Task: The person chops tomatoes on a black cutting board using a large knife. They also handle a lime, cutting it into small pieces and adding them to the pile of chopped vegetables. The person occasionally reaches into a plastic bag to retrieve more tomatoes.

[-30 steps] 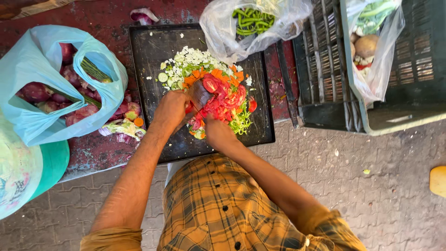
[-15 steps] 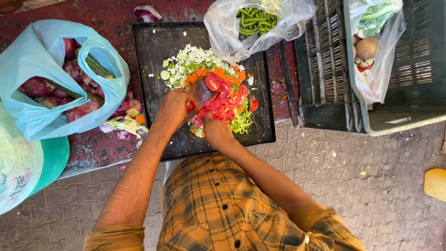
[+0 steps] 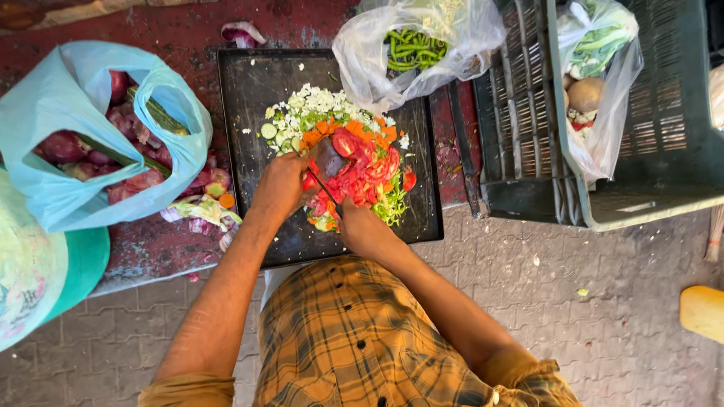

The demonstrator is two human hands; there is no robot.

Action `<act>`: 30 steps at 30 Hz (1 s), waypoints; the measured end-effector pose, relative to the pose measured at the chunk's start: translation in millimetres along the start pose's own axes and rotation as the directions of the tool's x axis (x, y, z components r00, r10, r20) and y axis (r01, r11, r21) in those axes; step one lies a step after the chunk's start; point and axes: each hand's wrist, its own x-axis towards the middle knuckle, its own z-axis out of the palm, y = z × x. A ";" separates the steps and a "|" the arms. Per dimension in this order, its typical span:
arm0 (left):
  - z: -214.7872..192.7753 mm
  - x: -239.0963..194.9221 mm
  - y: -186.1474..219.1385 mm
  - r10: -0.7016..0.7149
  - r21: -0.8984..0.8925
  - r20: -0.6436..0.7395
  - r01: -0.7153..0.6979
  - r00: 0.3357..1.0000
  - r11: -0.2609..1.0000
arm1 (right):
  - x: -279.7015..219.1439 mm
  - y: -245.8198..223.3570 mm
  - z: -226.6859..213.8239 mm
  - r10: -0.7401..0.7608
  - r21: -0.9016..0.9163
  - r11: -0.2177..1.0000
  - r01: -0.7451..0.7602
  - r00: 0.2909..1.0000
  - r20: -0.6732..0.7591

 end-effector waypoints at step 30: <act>11.6 9.0 -4.7 0.002 0.142 0.140 -0.022 0.990 0.990 | 26.5 -1.1 21.7 0.123 -0.082 0.989 -0.126 0.992 -0.041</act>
